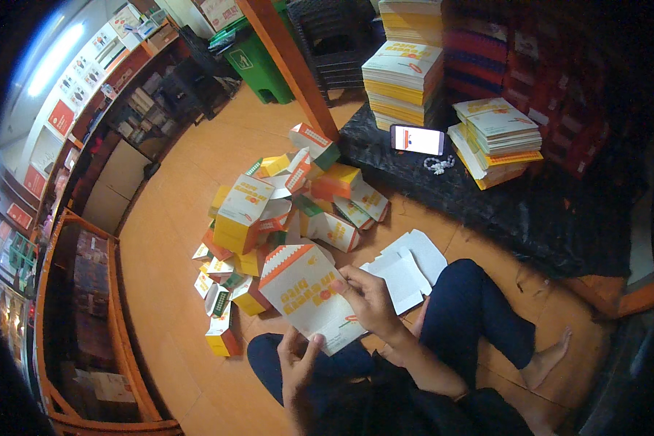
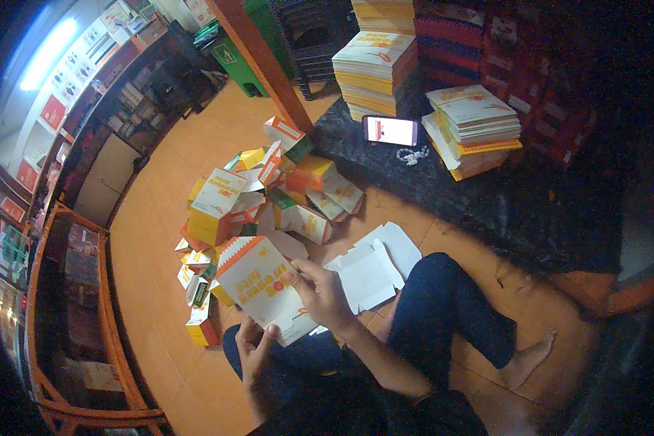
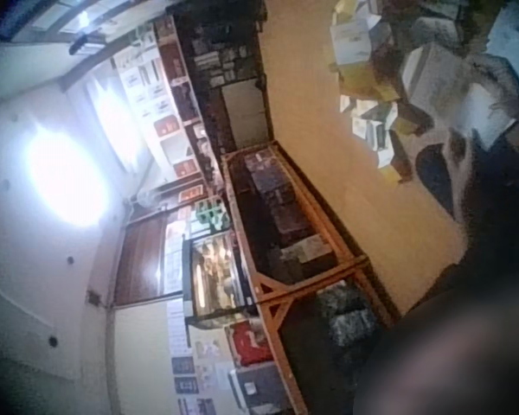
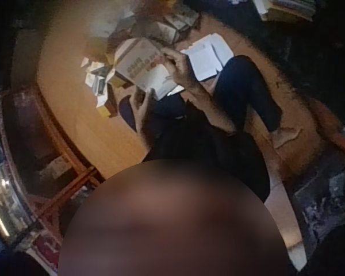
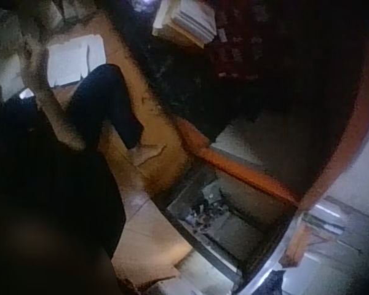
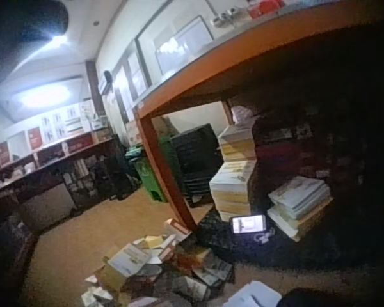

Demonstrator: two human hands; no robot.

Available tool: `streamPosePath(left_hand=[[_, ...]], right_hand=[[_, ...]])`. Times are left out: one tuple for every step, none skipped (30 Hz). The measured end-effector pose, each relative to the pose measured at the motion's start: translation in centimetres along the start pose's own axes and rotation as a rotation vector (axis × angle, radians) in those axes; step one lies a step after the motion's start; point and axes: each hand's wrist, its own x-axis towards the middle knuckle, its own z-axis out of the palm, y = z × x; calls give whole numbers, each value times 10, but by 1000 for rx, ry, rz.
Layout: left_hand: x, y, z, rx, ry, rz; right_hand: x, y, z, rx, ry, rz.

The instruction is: The person sits on the floor and folds flat cardboard pieces into small rectangular boxes. They repeatedly pick up a flat piece, fold the sides, and tuck the flaps to form a box, then place it on a growing pile. Another person in an orange shirt is visible in the background working at a counter.

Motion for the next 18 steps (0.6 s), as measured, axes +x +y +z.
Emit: streamPosePath(left_hand=[[1,-1,-7,-6,-2,19],[4,-4,-12,40,59,23],[6,-10,-13,-120,122,72],[9,-15,-17,-280,183,120],[11,-22,-16,-432,214,150],[13,-22,-28,-539,89,133],[14,-24,-37,-646,3,-21],[15,-25,-44,-631,-34,-108],[9,-31,-39,-515,-19,213],[9,-32,-44,-401,-27,208],[7,-35,-42,-401,40,187],[6,-37,-41,-412,59,175],[5,-39,-40,-425,77,164],[6,-41,-38,-541,77,132],[7,-43,-38,-638,79,84],[8,-44,-37,-681,168,120],[9,-45,-38,-705,206,131],[10,-45,-40,-730,264,-15]], right_hand=[[0,-2,1,40,-6,56],[0,-4,1,17,-18,-33],[-1,-5,3,-37,-33,-36],[-2,-8,-3,25,-251,37],[-1,-8,-4,-43,-316,-66],[0,-8,-6,-97,-387,-169],[0,-7,-7,-175,-462,-261],[1,-6,-7,-153,-478,-259],[2,-4,-7,-104,-478,-228],[3,-2,-5,-64,-476,-208],[3,-1,-4,-25,-475,-189],[4,-1,-3,-38,-499,-120],[4,-2,-2,-65,-508,-171],[4,-3,-1,-94,-515,-221],[4,-4,-1,-124,-524,-270],[3,-6,-1,-161,-523,-254],[1,-7,-1,-197,-527,-237],[-1,-6,-1,-243,-538,-241]])
